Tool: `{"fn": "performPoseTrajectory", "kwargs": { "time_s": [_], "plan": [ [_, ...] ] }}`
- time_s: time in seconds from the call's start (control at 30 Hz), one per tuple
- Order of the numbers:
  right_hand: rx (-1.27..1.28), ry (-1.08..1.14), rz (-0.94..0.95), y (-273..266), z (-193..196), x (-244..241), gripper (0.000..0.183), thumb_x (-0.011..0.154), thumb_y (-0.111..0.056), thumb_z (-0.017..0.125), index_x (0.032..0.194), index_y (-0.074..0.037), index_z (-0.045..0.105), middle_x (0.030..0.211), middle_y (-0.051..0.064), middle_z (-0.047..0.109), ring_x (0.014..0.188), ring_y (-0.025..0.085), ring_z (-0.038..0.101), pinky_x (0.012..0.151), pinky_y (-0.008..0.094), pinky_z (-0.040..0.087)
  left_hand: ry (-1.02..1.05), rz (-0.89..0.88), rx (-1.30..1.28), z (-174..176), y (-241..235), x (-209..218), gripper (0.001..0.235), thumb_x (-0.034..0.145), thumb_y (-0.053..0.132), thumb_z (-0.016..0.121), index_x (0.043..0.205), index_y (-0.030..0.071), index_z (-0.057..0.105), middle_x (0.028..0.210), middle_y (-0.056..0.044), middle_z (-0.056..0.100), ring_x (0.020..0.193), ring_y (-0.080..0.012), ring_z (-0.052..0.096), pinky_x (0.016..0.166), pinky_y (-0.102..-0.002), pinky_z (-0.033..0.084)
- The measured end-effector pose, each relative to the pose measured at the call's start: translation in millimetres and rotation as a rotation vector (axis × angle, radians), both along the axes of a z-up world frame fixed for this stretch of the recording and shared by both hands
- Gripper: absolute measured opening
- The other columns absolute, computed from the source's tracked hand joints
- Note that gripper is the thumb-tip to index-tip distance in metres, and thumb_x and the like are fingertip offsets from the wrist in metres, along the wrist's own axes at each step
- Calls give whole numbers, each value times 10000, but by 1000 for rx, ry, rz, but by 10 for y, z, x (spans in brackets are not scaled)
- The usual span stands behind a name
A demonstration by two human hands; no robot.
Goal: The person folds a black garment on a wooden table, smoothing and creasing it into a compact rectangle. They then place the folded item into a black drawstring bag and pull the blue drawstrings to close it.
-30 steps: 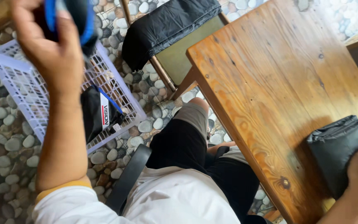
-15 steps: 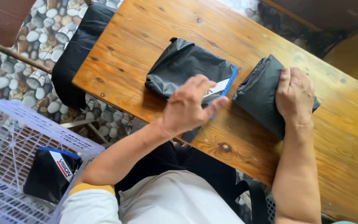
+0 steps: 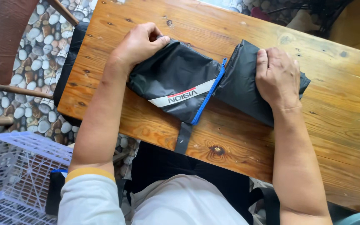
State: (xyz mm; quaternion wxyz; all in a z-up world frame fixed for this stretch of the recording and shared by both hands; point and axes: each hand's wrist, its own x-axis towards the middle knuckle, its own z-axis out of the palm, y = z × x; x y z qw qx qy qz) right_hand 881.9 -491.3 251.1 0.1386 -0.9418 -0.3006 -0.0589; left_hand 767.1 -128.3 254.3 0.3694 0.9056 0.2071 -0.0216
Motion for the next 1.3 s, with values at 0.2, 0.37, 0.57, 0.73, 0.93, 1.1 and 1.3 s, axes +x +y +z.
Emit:
{"fn": "performPoseTrajectory", "kwargs": {
  "time_s": [0.2,0.37,0.57,0.73,0.93,1.1,1.3],
  "plan": [
    [40,68,-37,-157,78,140,402,1179,-343,348,1035,-56,590,1067,173,668,1008,428,600,891,550,417,-252,90,-462,-245,-91,127,141,968,203,694,966,199,553,883,85,559,792,-14,511,710,-185,451],
    [182,151,-174,-413,457,99,430,1178,-369,294,1147,-57,588,1089,264,667,972,534,585,821,593,403,-281,184,-642,-321,-379,89,207,953,263,731,978,182,542,913,70,529,795,-18,501,695,-180,465],
    [302,226,2,-35,806,-530,377,1162,-291,320,1252,-125,646,1033,299,626,1058,580,595,909,630,473,-325,27,-796,-576,-663,246,288,958,261,787,1065,145,547,831,56,567,664,-26,598,522,-133,472],
    [-90,211,174,226,407,-687,468,1122,-454,286,1295,-187,629,943,182,683,1002,422,681,903,530,494,-324,-55,-697,-662,-599,272,257,977,235,766,1072,107,564,845,-7,673,574,-68,656,432,-186,556],
    [-121,291,131,191,389,-699,460,1116,-432,277,1354,-209,601,1036,187,706,1054,431,677,921,548,491,-385,-40,-436,-133,-675,-1,199,963,222,766,1096,148,638,903,-51,738,658,-182,751,388,-255,572],
    [-152,446,83,148,690,-826,552,1063,-429,265,1411,-143,585,1389,100,650,1285,335,560,1051,487,372,-347,-101,-240,-273,-692,211,146,945,294,734,1046,216,663,993,59,718,896,-138,634,832,-305,498],
    [-31,474,-177,-494,929,-581,551,1073,-426,265,1398,-113,583,1418,157,619,1310,359,550,1084,452,375,-262,-249,-31,-154,-701,335,215,965,340,703,1085,170,649,1056,-13,690,1003,-227,646,830,-406,491]
  ]
}}
